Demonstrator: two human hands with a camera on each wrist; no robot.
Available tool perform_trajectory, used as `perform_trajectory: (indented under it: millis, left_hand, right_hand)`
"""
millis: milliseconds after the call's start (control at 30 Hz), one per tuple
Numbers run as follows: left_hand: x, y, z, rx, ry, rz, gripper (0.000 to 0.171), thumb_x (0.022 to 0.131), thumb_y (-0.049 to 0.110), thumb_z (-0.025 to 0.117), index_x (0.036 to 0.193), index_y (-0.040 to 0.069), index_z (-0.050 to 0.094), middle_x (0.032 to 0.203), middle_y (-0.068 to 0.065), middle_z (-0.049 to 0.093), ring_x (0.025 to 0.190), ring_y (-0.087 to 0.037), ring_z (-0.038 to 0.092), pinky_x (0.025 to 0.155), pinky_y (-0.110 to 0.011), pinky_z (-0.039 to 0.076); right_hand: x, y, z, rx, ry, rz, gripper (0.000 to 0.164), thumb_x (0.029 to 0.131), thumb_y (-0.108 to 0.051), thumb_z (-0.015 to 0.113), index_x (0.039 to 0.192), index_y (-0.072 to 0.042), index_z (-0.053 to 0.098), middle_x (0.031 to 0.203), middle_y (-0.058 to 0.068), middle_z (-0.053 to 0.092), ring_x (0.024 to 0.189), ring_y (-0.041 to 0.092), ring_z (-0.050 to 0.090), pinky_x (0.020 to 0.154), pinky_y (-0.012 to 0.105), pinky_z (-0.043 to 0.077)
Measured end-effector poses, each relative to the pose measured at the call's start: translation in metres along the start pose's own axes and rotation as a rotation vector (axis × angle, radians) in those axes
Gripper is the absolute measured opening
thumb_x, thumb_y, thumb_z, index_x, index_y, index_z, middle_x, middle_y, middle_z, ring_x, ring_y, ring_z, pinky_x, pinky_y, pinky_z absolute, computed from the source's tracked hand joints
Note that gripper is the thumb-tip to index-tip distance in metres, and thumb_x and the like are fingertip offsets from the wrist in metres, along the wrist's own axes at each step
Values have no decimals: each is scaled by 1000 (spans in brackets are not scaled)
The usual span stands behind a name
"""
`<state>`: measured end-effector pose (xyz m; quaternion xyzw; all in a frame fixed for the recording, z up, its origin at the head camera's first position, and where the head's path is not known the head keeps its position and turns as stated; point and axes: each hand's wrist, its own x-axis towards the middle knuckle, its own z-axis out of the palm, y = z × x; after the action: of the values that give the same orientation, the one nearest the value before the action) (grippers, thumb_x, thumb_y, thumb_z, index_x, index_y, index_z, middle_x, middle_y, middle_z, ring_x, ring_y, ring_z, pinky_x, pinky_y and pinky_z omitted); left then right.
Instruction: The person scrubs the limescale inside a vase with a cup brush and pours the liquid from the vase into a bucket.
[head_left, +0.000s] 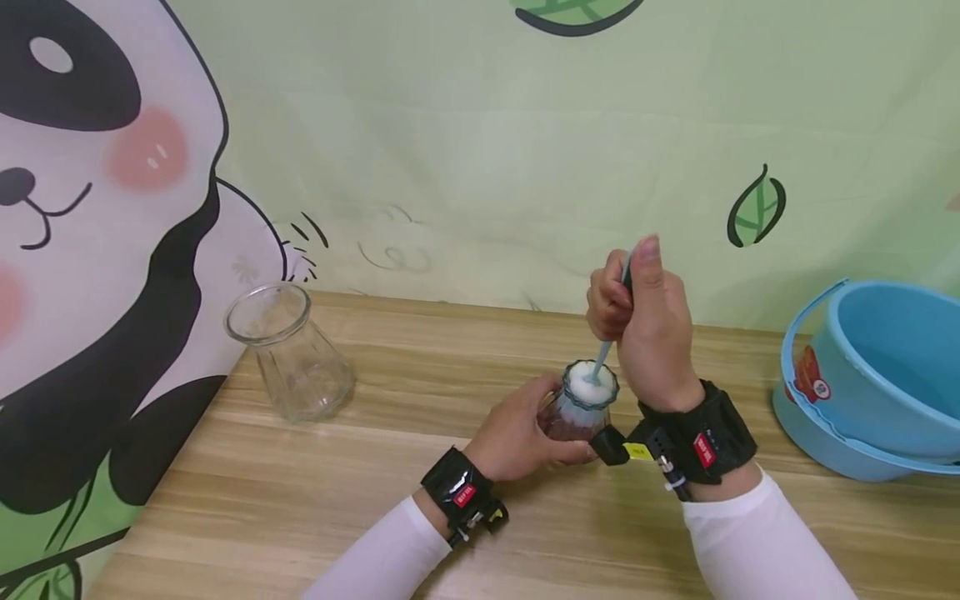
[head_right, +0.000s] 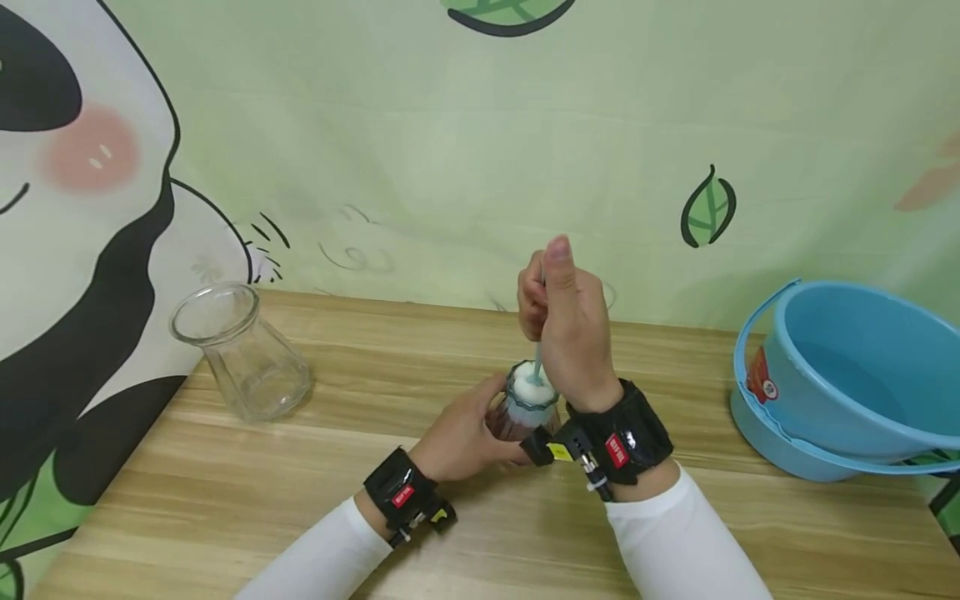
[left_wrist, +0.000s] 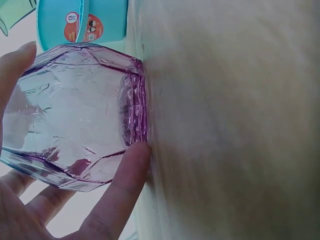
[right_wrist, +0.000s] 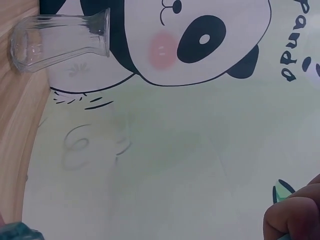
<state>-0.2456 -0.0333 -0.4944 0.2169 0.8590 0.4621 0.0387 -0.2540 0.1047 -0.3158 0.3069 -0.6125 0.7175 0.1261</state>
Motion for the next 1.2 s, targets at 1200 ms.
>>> perform_trajectory:
  millis: [1200]
  left_hand:
    - [-1,2,-1,-10,-8,2,82,65,69,76,133,36,45,121,14,55,104,-4,51,85,-37,49]
  right_hand:
    - [17,-28,2,215,30,-68,59,98,-52,47,62,-10,28,51,-3,22,41,9,18,35,27,9]
